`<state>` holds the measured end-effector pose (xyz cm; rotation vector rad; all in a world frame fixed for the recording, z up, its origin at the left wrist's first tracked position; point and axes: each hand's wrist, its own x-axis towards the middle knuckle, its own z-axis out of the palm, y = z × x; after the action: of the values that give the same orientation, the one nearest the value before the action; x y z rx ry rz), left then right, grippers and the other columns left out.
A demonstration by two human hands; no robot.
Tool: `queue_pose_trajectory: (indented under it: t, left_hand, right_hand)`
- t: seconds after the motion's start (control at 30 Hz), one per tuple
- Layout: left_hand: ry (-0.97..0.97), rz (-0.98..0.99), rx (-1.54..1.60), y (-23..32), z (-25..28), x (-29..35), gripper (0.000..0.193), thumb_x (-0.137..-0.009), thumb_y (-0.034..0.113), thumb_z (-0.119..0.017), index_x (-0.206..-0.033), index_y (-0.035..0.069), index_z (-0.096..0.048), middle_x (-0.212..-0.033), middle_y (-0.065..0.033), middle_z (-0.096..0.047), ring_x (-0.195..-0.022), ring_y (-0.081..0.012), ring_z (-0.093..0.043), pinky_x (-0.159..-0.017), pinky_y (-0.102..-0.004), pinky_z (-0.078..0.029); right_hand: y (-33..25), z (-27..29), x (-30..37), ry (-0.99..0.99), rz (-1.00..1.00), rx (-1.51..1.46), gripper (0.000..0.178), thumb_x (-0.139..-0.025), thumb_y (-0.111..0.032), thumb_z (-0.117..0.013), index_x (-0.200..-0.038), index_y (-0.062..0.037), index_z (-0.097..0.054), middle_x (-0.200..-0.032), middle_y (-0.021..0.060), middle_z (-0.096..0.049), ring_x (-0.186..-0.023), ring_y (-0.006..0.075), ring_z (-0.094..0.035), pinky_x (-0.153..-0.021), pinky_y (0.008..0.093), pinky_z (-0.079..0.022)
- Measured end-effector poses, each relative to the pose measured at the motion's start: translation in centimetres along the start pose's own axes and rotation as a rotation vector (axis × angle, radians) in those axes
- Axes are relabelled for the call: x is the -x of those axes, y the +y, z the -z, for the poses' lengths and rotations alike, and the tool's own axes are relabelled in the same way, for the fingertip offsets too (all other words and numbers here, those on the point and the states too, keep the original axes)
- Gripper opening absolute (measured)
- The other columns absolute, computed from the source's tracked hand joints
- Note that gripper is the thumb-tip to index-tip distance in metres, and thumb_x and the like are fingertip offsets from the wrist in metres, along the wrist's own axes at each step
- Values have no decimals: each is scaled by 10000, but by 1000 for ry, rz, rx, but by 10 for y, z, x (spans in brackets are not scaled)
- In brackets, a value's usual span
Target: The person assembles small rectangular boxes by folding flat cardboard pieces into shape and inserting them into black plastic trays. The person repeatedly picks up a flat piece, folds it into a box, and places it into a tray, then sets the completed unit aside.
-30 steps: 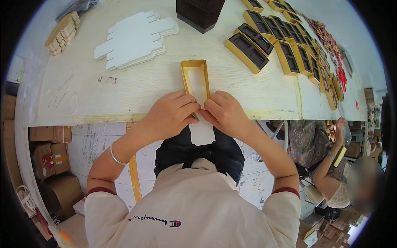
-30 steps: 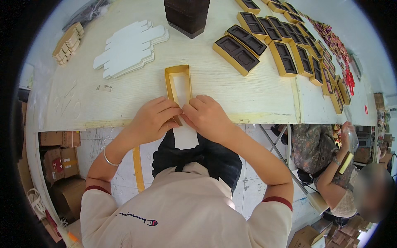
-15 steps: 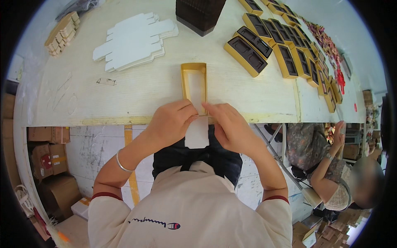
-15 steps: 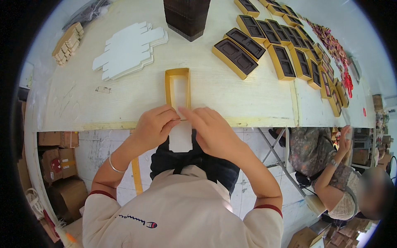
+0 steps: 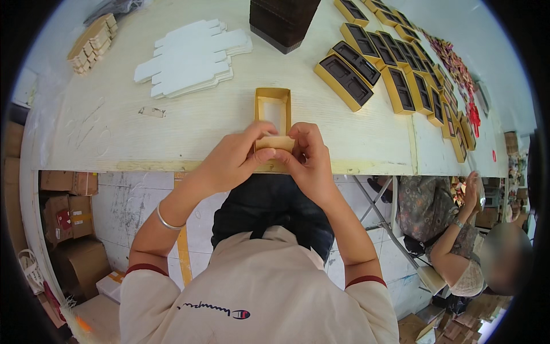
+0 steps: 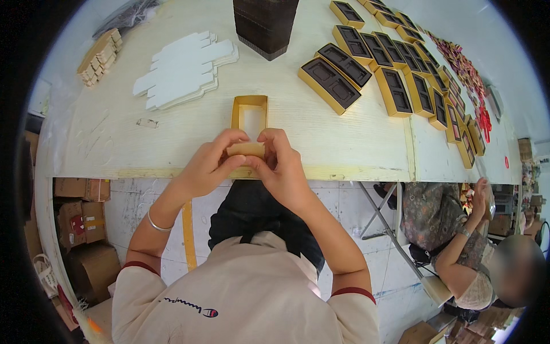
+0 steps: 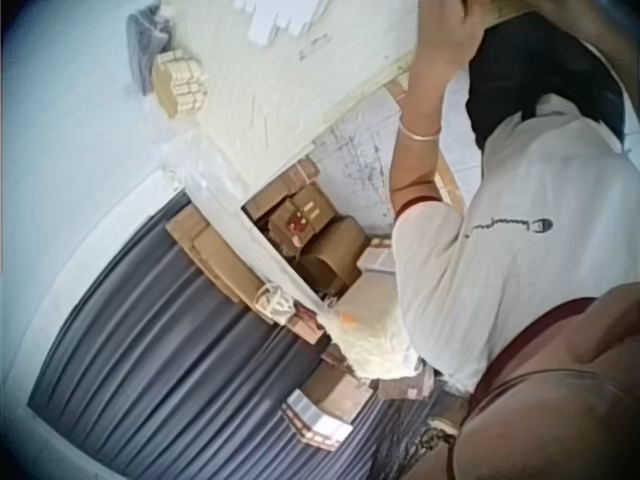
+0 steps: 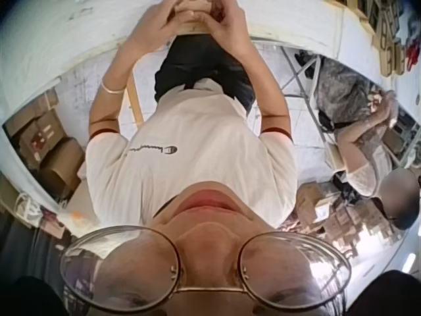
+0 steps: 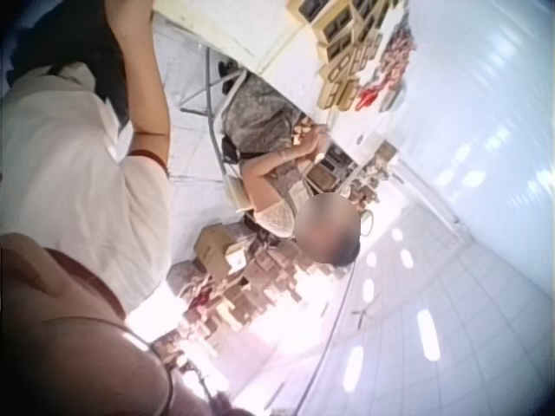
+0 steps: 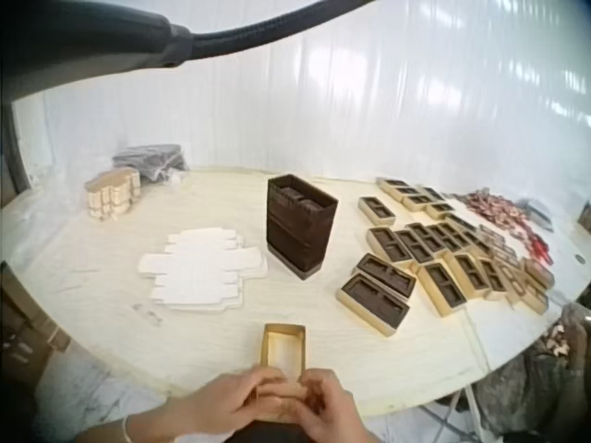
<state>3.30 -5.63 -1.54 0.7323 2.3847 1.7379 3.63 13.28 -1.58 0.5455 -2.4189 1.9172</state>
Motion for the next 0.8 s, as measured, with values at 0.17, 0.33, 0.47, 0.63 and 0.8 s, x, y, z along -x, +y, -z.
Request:
queue_pose_trajectory:
  t: [0.17,0.33,0.47,0.63,0.8]
  left_hand:
    - [103,-14,13,-5,-6,2,352,-943,58,-560,-1254,47,-395,-1218,-101,-512,-736,-121,-577,-617,-267,-479]
    - [298,42,-170,8,-20,3,191,-875,107,-653,-1010,11,-557,-1128,-119,-545,-681,-243,-587,-633,-305,-483]
    - [382,-226,-491,1,-32,8,104,-818,62,-677,-892,9,-627,-914,-94,-609,-686,-284,-604,-570,-337,-486]
    - [128,-70,-534,9,-5,0,100,-835,126,-652,-826,27,-639,-807,-92,-617,-706,-304,-611,-595,-373,-480]
    - [-19,-26,-609,19,6,-7,102,-836,135,-649,-859,37,-635,-821,-86,-612,-757,-297,-598,-666,-375,-485]
  right_hand:
    - [7,-6,5,84,166,273,344,-813,-27,-709,-1104,-36,-526,-932,121,-558,-588,162,-501,-521,262,-414]
    - [17,1,4,149,640,884,288,-761,-104,-694,-1031,-38,-618,-1077,137,-529,-760,254,-561,-630,329,-455]
    - [5,7,-4,-37,517,940,238,-751,-127,-683,-967,-43,-630,-966,126,-515,-817,273,-545,-668,352,-454]
    - [-8,14,-17,-174,286,609,157,-703,-96,-751,-780,-29,-632,-883,114,-484,-809,279,-548,-659,365,-460]
    - [-1,4,-13,-115,123,438,168,-717,-93,-772,-751,-18,-626,-883,122,-488,-809,290,-547,-677,371,-468]
